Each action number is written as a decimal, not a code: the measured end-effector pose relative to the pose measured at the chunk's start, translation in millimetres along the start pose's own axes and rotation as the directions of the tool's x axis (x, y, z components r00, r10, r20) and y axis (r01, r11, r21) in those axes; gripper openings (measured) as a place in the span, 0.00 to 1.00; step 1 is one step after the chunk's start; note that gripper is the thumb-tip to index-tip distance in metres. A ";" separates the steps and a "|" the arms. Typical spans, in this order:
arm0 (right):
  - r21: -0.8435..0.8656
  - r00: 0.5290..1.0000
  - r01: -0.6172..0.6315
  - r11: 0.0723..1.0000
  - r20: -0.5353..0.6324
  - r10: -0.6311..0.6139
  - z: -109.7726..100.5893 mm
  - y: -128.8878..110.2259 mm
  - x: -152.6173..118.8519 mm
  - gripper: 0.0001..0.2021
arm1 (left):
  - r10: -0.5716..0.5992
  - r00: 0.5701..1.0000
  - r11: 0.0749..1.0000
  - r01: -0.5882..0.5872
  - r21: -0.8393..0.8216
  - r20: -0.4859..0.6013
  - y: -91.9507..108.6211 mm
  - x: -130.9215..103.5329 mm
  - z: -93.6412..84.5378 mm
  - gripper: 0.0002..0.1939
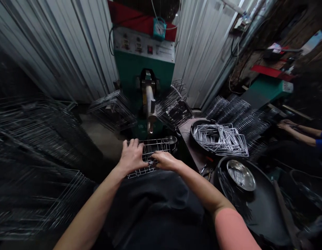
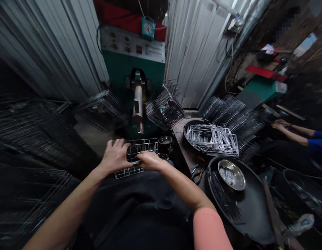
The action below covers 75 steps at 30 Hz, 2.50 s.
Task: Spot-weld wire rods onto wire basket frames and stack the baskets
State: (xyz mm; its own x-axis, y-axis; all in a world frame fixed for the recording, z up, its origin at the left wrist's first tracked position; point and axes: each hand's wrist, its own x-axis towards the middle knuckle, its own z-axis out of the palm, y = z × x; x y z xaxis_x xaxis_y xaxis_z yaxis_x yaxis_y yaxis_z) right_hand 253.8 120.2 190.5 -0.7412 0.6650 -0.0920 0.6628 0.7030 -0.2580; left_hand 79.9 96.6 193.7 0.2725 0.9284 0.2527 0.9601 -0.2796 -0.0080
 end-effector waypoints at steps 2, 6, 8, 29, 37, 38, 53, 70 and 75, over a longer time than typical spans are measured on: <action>-0.028 1.000 -0.005 1.000 -0.012 0.005 -0.5 0.3 0.4 0.15 | -0.001 1.000 1.000 0.001 -0.013 0.003 -2.3 1.0 -0.6 0.37; -0.072 1.000 -0.027 0.997 -0.008 0.026 -3.6 -2.0 4.7 0.12 | -0.005 1.000 0.999 0.005 -0.053 -0.011 -7.9 5.4 1.2 0.36; -0.078 1.000 -0.019 0.997 -0.015 0.018 -4.5 -0.8 8.1 0.11 | -0.007 1.000 0.998 0.006 -0.069 -0.017 -11.5 9.4 3.4 0.37; -0.092 0.999 -0.036 0.995 -0.027 0.034 -16.1 19.2 21.7 0.16 | 0.017 1.000 0.988 -0.017 -0.152 -0.002 -26.6 40.7 16.7 0.38; -0.094 0.997 -0.062 0.994 -0.050 0.057 -24.1 27.6 35.0 0.16 | 0.022 1.000 0.989 -0.022 -0.146 -0.001 -35.1 59.5 17.1 0.35; -0.100 0.997 -0.064 0.993 -0.053 0.059 -25.4 28.5 36.5 0.16 | 0.021 1.000 0.989 -0.019 -0.147 0.007 -35.7 62.3 16.5 0.35; -0.187 0.971 -0.208 0.960 -0.157 0.179 -25.7 25.4 51.9 0.15 | -0.043 0.994 0.990 0.055 -0.128 0.097 -43.7 90.8 12.7 0.32; -0.172 0.889 -0.400 0.900 -0.310 0.336 -16.1 61.6 64.2 0.15 | -0.041 0.987 0.970 0.076 -0.229 0.155 -63.7 126.6 20.7 0.35; -0.232 0.901 -0.389 0.891 -0.297 0.316 -17.6 64.0 73.1 0.15 | -0.047 0.981 0.964 0.094 -0.249 0.187 -69.1 135.2 27.2 0.34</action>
State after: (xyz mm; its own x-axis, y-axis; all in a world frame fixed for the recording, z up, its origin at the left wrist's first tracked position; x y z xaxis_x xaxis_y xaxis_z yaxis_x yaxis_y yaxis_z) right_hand 244.0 218.2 184.2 -0.4267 0.8962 0.1213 0.9041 0.4264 0.0292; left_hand 52.1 248.0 202.1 0.2343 0.9698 0.0675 0.9351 -0.2438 0.2572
